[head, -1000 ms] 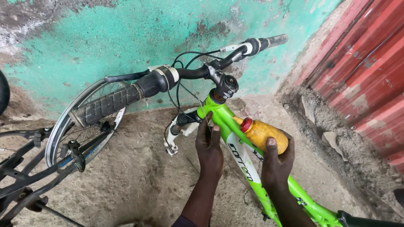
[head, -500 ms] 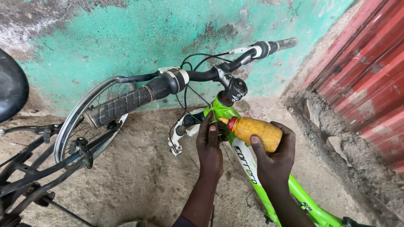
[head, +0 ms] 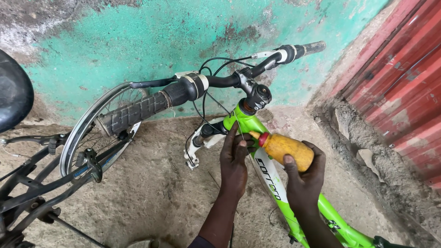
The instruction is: The person lubricates the bicycle's gear and brake cables using a yellow squeeze bottle. They apply lubricant to the cable ends and the cable housing entry points near the rear derailleur and the handlebar stem. The person then manually pulls the cables to distribute the lubricant and adjusts the cable tension at the rear derailleur.
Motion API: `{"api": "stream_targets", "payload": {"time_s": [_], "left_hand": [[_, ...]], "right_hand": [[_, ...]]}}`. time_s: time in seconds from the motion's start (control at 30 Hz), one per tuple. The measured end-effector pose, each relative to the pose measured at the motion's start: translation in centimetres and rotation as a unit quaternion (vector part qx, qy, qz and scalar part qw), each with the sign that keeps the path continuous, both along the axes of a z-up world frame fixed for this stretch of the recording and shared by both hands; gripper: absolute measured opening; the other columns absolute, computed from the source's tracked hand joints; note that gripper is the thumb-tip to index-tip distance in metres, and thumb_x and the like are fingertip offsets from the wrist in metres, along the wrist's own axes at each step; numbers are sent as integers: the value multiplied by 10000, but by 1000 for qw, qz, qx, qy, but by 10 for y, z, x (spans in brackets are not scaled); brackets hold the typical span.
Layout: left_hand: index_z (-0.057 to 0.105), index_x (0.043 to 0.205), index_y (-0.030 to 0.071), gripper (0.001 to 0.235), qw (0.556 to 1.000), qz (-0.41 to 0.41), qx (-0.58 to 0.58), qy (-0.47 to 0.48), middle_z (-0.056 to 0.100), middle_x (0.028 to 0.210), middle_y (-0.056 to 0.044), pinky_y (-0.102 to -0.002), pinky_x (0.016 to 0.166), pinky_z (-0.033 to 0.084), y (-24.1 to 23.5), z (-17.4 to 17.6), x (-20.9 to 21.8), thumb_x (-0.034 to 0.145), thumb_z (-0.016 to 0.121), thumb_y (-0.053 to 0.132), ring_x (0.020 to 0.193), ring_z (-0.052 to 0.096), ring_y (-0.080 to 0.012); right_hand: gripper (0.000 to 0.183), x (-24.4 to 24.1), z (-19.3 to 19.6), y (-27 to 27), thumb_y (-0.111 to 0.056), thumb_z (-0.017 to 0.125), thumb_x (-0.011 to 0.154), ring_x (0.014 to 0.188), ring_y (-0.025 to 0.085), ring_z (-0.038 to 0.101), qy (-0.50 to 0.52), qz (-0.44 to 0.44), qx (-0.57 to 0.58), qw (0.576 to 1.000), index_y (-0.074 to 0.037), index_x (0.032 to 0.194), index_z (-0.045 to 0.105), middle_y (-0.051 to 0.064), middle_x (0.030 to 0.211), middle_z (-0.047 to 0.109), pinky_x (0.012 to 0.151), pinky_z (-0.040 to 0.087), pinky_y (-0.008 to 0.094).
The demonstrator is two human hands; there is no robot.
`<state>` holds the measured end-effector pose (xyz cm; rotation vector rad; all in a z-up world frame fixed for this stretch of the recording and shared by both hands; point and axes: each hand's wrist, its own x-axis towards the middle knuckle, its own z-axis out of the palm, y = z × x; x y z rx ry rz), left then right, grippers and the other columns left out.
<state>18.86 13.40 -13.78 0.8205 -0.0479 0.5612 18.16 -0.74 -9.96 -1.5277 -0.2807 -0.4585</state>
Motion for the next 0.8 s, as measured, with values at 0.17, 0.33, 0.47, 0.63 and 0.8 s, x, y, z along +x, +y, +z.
{"api": "stream_targets", "payload": {"time_s": [0.17,0.33,0.47,0.63,0.8], "left_hand": [[409,1589,104,692,1000,24,12,-11,655,1085,-63,-347,829,549,-4,-4,0,976,636,334,928,625,-161],[381,1600,107,734,1000,19,1,-11,675,1095,-63,-371,895,560,-12,-15,-2,962,662,335,954,638,-165],[354,1614,112,751,1000,6,-10,-27,648,1114,-67,-382,947,547,-12,-15,-4,958,686,264,1013,645,-188],[356,1621,100,793,998,-22,-53,-16,667,1094,-106,-335,916,526,-14,-42,19,915,713,155,956,614,-157],[433,1536,157,624,995,61,-55,61,700,1033,-107,-314,768,507,-26,-18,16,947,639,137,844,626,-149]], "right_hand": [[414,-4,-9,-20,-251,647,958,1079,223,595,15,-48,4,999,-61,1285,478,134,1167,574,921,557,363],[414,-20,-10,-39,-326,628,992,1012,175,575,14,-118,-35,992,-53,1279,505,94,1108,582,889,497,305],[496,-34,-4,-49,-375,603,972,1005,245,604,49,-119,-6,992,-24,1296,472,153,1090,577,848,538,345],[359,-55,-25,-68,-270,665,996,934,171,653,53,-91,238,966,-36,1239,543,119,1050,655,858,567,277],[615,-122,44,-72,-458,544,922,1031,249,624,238,-7,345,908,-4,1331,612,153,1228,685,774,472,382]]}}
